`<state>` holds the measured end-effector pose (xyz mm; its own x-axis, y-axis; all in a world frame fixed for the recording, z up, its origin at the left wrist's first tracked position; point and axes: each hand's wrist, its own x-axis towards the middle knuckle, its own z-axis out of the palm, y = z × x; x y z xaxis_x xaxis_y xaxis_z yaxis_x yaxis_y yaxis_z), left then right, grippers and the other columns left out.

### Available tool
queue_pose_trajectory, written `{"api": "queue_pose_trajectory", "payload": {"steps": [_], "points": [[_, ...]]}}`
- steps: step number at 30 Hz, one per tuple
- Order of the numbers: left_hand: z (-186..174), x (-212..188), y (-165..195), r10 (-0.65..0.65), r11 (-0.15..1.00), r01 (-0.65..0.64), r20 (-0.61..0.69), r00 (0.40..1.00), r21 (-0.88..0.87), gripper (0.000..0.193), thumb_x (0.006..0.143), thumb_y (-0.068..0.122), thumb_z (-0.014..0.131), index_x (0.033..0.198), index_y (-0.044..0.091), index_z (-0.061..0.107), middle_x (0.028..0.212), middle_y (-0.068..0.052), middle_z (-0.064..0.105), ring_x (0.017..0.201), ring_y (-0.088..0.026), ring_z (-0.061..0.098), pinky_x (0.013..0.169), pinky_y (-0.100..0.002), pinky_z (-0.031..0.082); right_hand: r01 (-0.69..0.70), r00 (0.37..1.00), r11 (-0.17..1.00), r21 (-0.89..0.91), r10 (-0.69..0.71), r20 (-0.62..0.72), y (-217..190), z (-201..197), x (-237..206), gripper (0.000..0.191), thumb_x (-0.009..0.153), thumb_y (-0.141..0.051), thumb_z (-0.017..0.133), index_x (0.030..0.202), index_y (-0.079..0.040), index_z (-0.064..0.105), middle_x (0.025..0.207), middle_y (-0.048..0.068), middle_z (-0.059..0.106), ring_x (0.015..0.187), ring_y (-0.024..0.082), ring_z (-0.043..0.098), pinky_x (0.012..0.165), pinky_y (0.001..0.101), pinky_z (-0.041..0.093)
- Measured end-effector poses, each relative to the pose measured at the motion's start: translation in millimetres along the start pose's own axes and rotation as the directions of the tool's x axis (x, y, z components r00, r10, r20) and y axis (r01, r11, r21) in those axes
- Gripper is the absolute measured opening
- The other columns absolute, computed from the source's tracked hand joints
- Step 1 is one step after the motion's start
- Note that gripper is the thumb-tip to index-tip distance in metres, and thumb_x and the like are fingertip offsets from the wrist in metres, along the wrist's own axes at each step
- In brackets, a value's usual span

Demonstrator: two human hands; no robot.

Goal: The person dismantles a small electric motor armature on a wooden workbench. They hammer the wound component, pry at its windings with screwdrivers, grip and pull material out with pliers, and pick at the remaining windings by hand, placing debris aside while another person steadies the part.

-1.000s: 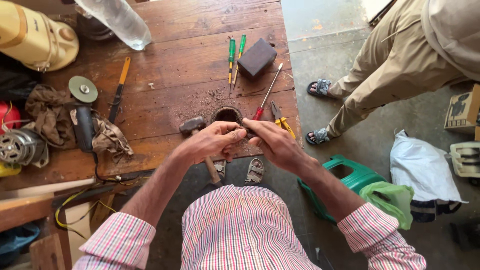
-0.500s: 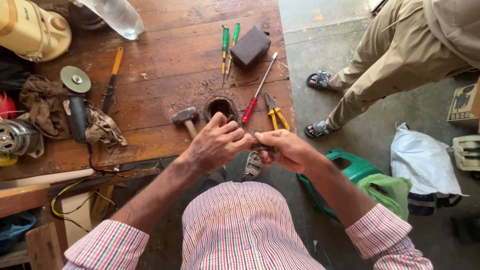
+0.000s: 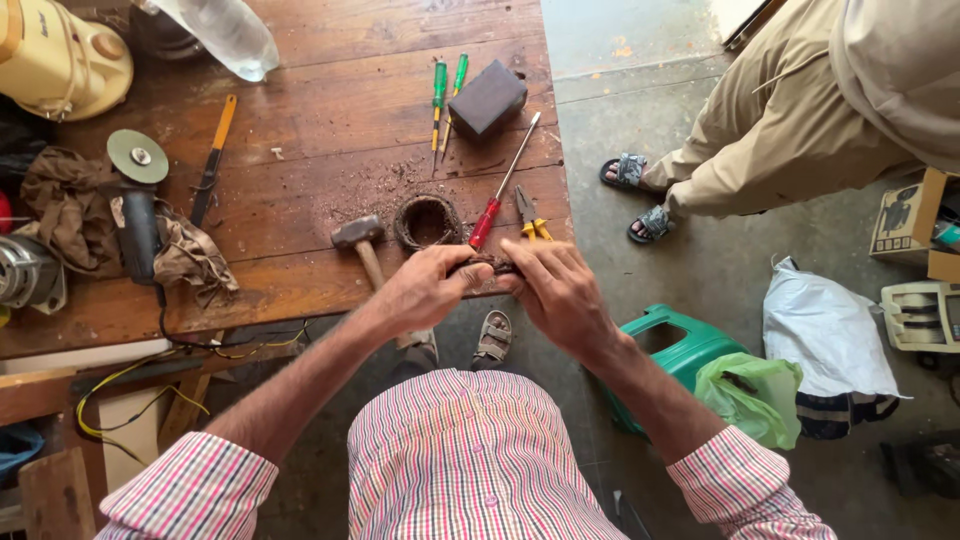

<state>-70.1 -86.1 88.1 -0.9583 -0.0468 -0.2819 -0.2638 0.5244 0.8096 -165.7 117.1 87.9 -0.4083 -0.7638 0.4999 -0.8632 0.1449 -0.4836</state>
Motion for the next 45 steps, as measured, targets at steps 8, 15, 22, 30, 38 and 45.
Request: {"api": "queue_pose_trajectory", "payload": {"steps": [8, 15, 22, 30, 38, 45], "points": [[7, -11, 3, 0.219, 0.937, -0.192, -0.063, 0.974, 0.292, 0.019, 0.100, 0.026, 0.060, 0.105, 0.011, 0.071, 0.092, -0.002, 0.072, 0.082, -0.018, 0.063, 0.078, -0.041, 0.047, -0.669, 0.721, 0.278, 0.690, 0.469, 0.510, 25, 19, -30, 0.029, 0.104, -0.025, 0.064, 0.115, 0.001, 0.072, 0.085, 0.008, 0.071, 0.071, 0.016, 0.064, 0.065, 0.0311, 0.054], [-23, -24, -9, 0.724, 0.445, -0.499, 0.028, 0.689, 0.744, 0.009, 0.095, 0.021, 0.070, 0.096, 0.012, 0.069, 0.078, -0.001, 0.066, 0.081, -0.018, 0.062, 0.093, -0.039, 0.046, -0.678, 0.544, -0.209, 0.705, 0.503, 0.672, 14, 30, -14, 0.034, 0.105, -0.031, 0.062, 0.113, 0.002, 0.066, 0.083, 0.009, 0.070, 0.069, 0.017, 0.065, 0.063, 0.0309, 0.053], [-37, -36, -24, 0.029, 0.992, -0.037, -0.065, 0.997, -0.123, 0.028, 0.102, 0.034, 0.060, 0.100, 0.008, 0.068, 0.077, 0.000, 0.064, 0.069, -0.011, 0.059, 0.065, -0.033, 0.048, -0.155, 0.983, 0.986, 0.065, 0.160, -0.086, -49, 25, 13, 0.059, 0.090, -0.030, 0.075, 0.134, 0.004, 0.056, 0.117, 0.020, 0.068, 0.103, 0.034, 0.067, 0.085, 0.0421, 0.055], [-52, -52, -57, -0.037, 0.726, 0.304, 0.406, 0.913, -0.617, 0.037, 0.102, 0.040, 0.057, 0.091, 0.007, 0.068, 0.070, 0.007, 0.049, 0.060, -0.004, 0.039, 0.057, -0.026, 0.038, -0.263, 0.955, 0.963, 0.054, 0.252, 0.156, -86, 26, 20, 0.030, 0.094, -0.027, 0.077, 0.107, -0.001, 0.071, 0.094, 0.012, 0.072, 0.083, 0.026, 0.070, 0.074, 0.0381, 0.055], [-47, -85, -54, 0.435, 0.891, -0.440, -0.072, 0.898, -0.107, 0.021, 0.100, 0.029, 0.065, 0.097, 0.008, 0.069, 0.078, 0.002, 0.059, 0.075, -0.014, 0.055, 0.072, -0.034, 0.045, -0.787, 0.591, 0.361, 0.501, 0.672, 0.445, -113, 33, 7, 0.028, 0.099, -0.026, 0.067, 0.099, 0.001, 0.076, 0.078, 0.005, 0.072, 0.067, 0.010, 0.066, 0.061, 0.0274, 0.056], [-51, -105, -75, 0.859, 0.468, -0.697, -0.096, 0.503, 0.543, 0.023, 0.087, 0.018, 0.071, 0.108, 0.009, 0.066, 0.079, 0.000, 0.053, 0.080, -0.019, 0.053, 0.095, -0.041, 0.042, -0.685, 0.454, -0.064, 0.726, 0.742, 0.494, -131, 58, -37, 0.022, 0.099, -0.020, 0.068, 0.099, 0.002, 0.072, 0.075, 0.008, 0.070, 0.062, 0.014, 0.067, 0.055, 0.0290, 0.055]]}}
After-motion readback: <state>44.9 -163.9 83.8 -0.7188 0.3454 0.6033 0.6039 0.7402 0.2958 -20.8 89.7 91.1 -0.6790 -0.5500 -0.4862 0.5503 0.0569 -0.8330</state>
